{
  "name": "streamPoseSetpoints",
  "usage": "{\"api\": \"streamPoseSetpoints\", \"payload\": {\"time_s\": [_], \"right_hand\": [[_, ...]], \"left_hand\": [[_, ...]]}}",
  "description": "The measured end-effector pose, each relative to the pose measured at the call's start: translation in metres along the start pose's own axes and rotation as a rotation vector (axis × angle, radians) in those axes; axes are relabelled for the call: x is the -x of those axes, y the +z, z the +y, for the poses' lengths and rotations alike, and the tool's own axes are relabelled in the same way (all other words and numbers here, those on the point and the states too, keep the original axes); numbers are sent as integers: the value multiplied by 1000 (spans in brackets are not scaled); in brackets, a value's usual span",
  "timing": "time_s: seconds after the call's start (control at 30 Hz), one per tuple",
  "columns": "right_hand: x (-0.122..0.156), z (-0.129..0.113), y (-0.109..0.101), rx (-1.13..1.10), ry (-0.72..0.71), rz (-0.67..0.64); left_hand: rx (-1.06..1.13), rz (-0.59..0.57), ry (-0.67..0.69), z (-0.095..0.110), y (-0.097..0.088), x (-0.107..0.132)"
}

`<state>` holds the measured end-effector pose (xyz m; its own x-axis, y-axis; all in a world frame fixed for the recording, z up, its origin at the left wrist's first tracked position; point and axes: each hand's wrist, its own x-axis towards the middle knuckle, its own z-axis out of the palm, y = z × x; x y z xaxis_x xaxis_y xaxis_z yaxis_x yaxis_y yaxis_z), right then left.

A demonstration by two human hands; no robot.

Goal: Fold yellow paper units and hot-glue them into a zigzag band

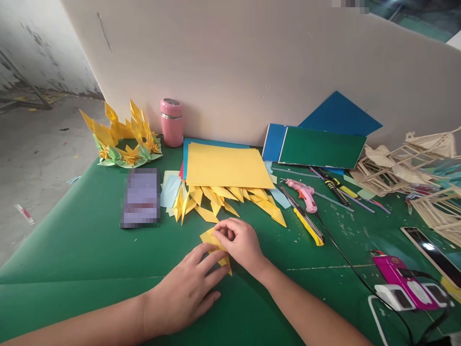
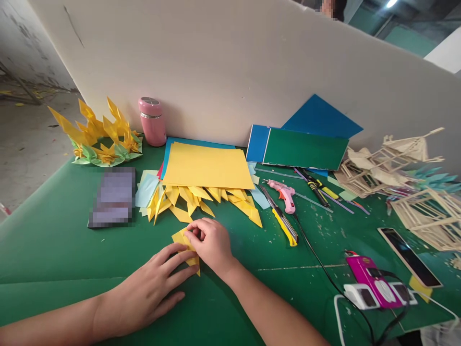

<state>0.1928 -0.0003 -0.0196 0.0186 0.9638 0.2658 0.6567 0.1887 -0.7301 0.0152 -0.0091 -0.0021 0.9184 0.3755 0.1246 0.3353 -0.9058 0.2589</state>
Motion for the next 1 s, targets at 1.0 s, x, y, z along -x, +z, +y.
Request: {"api": "streamPoseSetpoints", "payload": {"time_s": [1.0], "right_hand": [[4,5,-5,104,-305,-34]], "left_hand": [[-79,52,-67,0,5,3]]}}
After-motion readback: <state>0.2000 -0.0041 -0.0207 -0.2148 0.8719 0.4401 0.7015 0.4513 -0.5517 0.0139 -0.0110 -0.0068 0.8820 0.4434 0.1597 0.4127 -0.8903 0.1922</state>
